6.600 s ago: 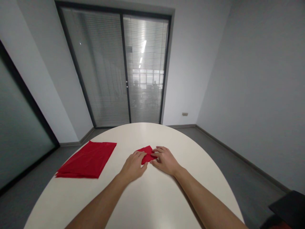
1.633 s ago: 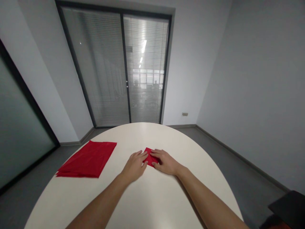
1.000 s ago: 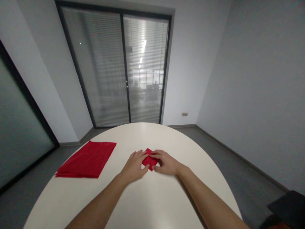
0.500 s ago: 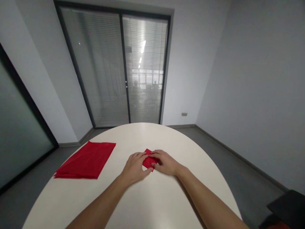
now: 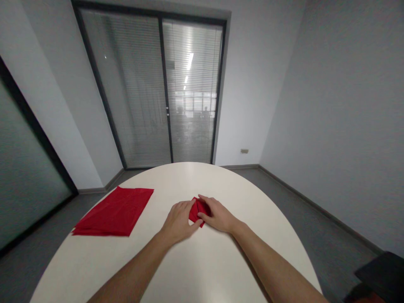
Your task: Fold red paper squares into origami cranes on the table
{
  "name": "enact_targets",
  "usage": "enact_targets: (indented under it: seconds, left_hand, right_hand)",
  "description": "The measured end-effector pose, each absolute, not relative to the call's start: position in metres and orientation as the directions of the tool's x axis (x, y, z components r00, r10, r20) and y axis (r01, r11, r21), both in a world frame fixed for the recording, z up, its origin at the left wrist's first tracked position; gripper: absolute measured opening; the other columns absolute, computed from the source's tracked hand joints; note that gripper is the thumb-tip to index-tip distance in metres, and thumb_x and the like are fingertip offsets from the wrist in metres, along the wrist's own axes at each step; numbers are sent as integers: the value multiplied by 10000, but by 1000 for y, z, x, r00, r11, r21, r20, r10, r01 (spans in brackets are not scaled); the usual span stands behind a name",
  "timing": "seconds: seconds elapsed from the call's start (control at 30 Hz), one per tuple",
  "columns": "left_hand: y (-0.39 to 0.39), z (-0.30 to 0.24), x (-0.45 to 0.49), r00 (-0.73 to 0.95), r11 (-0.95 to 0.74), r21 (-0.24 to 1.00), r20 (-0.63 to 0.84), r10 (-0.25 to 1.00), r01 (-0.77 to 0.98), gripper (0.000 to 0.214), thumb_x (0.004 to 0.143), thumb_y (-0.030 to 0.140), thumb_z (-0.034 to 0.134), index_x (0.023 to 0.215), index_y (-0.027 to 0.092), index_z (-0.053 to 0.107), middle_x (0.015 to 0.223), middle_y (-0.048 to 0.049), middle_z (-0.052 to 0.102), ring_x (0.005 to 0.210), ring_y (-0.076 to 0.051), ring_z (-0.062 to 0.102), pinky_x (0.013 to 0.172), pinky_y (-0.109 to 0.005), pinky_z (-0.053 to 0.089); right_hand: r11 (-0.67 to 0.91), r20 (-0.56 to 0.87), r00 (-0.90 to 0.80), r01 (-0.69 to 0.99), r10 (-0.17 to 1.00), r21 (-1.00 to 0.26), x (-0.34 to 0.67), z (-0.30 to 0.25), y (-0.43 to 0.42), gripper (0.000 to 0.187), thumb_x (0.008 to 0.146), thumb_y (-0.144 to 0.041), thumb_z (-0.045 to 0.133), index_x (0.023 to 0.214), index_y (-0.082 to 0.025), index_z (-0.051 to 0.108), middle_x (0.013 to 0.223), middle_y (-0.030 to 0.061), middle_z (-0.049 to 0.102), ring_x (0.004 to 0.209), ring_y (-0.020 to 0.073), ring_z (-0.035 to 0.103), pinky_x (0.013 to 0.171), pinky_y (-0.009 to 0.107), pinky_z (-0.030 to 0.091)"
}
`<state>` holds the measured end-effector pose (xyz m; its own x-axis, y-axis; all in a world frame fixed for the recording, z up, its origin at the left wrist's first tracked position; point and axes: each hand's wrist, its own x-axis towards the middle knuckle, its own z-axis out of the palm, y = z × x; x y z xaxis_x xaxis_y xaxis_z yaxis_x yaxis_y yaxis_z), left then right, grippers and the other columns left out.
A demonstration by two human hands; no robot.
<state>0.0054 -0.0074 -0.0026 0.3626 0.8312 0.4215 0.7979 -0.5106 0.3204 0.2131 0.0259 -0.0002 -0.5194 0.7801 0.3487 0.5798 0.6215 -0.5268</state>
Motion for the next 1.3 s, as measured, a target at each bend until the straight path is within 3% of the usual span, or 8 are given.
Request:
enact_targets:
  seconds: [0.37,0.5,0.63,0.8,1.07,1.3]
  left_hand:
    - [-6,-3,5,360,-510,310,431,828,802,555,889,343,601,1400,164,482,1281,-137,659,1154,-301,615,1044,-476,446]
    - [-5,-3,6,341,-498,334,430,836,801,470,925,328,556,1371,189,507,1272,-123,667,1152,-285,620,1037,-456,447]
    - [-5,0,7,296,-462,378,421,858,802,301,958,310,513,1232,198,567,1179,-106,698,1074,-272,644,982,-425,463]
    - [-5,2,6,243,-409,432,390,888,804,148,963,287,498,1067,199,559,1000,-86,706,942,-257,651,880,-384,472]
    - [-5,3,5,214,-397,466,398,892,791,124,949,310,526,1031,216,527,984,-84,702,927,-248,663,854,-353,469]
    - [-5,3,4,202,-396,451,418,885,800,101,918,292,565,984,231,518,909,-55,703,883,-235,674,798,-325,466]
  right_hand:
    - [647,390,-525,518,757,-559,214,0,27,643,796,-120,584,1429,-176,488,1228,125,646,1092,251,605,1008,436,464]
    - [676,414,-542,496,731,-545,211,5,26,378,769,-56,555,1099,-197,672,1110,79,666,1031,219,598,956,372,472]
    - [649,414,-502,526,759,-550,211,8,26,258,763,-39,546,917,-203,671,1029,55,672,983,202,592,911,339,466]
    - [603,405,-447,592,797,-534,211,9,25,221,794,-68,548,911,-207,674,941,42,681,965,208,579,872,328,442]
    - [456,339,-309,675,889,-581,210,11,26,138,891,-174,515,961,-213,628,881,30,665,784,175,577,720,285,409]
    - [429,336,-271,650,902,-627,212,8,27,116,927,-222,477,974,-223,583,893,31,668,788,181,594,705,278,416]
